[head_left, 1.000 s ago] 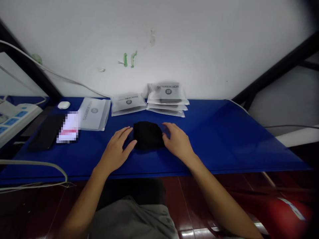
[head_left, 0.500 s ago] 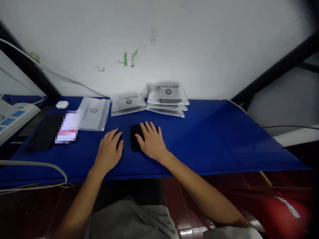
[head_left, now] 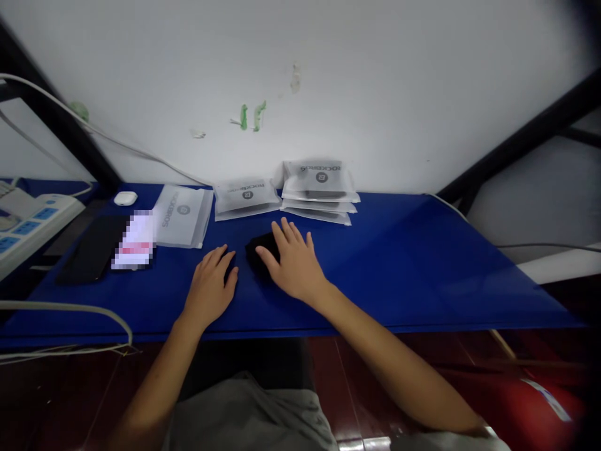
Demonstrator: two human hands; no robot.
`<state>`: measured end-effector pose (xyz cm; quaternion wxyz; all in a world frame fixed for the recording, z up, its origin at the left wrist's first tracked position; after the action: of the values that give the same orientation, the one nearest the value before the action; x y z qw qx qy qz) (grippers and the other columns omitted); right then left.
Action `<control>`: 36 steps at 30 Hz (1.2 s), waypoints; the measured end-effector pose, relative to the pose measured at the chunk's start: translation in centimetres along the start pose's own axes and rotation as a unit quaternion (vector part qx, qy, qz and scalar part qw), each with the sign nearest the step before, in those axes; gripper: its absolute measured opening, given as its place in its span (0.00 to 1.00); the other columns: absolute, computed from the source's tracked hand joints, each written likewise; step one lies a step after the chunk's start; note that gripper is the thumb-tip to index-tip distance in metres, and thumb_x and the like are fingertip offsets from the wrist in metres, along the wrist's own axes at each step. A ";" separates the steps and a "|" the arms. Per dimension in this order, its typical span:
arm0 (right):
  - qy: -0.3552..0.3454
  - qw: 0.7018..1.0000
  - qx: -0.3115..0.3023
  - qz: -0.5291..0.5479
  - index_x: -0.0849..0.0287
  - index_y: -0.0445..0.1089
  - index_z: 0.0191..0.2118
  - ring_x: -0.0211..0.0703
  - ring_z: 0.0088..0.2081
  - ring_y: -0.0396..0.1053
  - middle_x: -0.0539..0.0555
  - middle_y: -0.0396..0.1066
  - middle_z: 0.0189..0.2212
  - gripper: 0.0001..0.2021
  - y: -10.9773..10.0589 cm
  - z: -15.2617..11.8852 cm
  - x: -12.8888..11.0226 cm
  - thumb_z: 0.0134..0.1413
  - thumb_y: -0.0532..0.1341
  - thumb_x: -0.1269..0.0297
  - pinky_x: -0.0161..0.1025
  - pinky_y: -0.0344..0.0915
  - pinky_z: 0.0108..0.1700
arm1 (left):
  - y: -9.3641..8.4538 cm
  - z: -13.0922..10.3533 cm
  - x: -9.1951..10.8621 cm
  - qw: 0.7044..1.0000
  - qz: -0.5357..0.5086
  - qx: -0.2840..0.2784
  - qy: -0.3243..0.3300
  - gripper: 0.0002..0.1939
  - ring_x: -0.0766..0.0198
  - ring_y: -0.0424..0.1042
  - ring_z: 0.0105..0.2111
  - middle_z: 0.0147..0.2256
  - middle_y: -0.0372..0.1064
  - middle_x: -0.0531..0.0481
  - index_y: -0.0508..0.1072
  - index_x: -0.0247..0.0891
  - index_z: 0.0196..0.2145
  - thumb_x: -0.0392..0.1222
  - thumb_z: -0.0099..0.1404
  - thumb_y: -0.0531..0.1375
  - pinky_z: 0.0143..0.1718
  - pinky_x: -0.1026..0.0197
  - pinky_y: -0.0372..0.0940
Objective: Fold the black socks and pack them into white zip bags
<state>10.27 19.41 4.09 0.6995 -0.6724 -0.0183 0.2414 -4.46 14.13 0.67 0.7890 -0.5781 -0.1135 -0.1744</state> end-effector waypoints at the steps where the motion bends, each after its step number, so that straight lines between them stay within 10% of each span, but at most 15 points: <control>1: -0.007 1.000 -0.005 -0.002 0.65 0.48 0.67 0.60 0.68 0.38 0.64 0.41 0.68 0.36 0.5 -0.3 -0.6 0.63 0.44 0.44 0.65 0.39 0.64 | 0.0 0.0 0.0 1.000 -0.002 0.001 -0.001 0.20 0.50 0.59 0.59 0.58 0.62 0.39 0.68 0.33 0.54 0.42 0.68 0.49 0.58 0.44 0.58; 7: -0.043 0.996 -0.071 0.027 0.62 0.47 0.67 0.57 0.69 0.33 0.60 0.41 0.68 0.33 3.8 -0.6 -1.3 0.63 0.46 0.47 0.67 0.35 0.64 | 0.1 0.0 -0.2 1.000 -0.004 -0.003 -0.001 0.21 0.49 0.59 0.59 0.58 0.63 0.39 0.68 0.32 0.54 0.43 0.68 0.50 0.58 0.45 0.59; 17: -0.204 0.974 -0.077 0.054 0.56 0.61 0.61 0.47 0.67 0.46 0.53 0.55 0.64 0.22 0.9 0.4 1.5 0.63 0.49 0.61 0.56 0.46 0.65 | 0.3 0.1 -0.5 1.000 -0.022 -0.020 -0.007 0.21 0.50 0.58 0.60 0.59 0.62 0.40 0.68 0.32 0.55 0.42 0.68 0.49 0.60 0.44 0.57; 28: -0.015 0.980 -0.041 -0.196 0.69 0.70 0.50 0.55 0.36 0.74 0.64 0.76 0.30 0.28 -2.2 -3.7 -0.3 0.65 0.45 0.50 0.49 0.64 0.40 | 0.2 0.0 -0.5 0.999 -0.031 -0.012 -0.008 0.20 0.50 0.58 0.60 0.59 0.62 0.40 0.69 0.33 0.54 0.43 0.68 0.50 0.59 0.44 0.57; 32: -0.125 0.984 0.049 -0.114 0.63 0.60 0.61 0.57 0.59 0.60 0.66 0.62 0.59 0.28 -2.5 -3.3 -2.4 0.65 0.46 0.50 0.52 0.59 0.55 | 0.0 0.0 -0.7 0.998 -0.057 -0.001 -0.010 0.19 0.51 0.58 0.60 0.58 0.63 0.40 0.69 0.35 0.53 0.41 0.68 0.48 0.59 0.43 0.57; 36: -0.149 0.988 -0.012 -0.044 0.61 0.52 0.65 0.55 0.67 0.44 0.62 0.49 0.66 0.30 1.8 -2.9 -2.1 0.64 0.47 0.48 0.59 0.49 0.63 | -0.2 0.0 -1.0 0.995 -0.095 0.008 -0.029 0.20 0.56 0.60 0.59 0.57 0.64 0.41 0.68 0.35 0.53 0.39 0.69 0.45 0.60 0.46 0.57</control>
<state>8.87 15.94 2.78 0.6909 -0.6358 -0.1549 0.3075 -5.50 14.24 0.45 0.7700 -0.5629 -0.1924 -0.2307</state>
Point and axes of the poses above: each hand's wrist, its own z-axis towards the middle knuckle, its own y-axis out of the palm, x = y × z, the point moved 9 cm from there along z, towards the middle knuckle
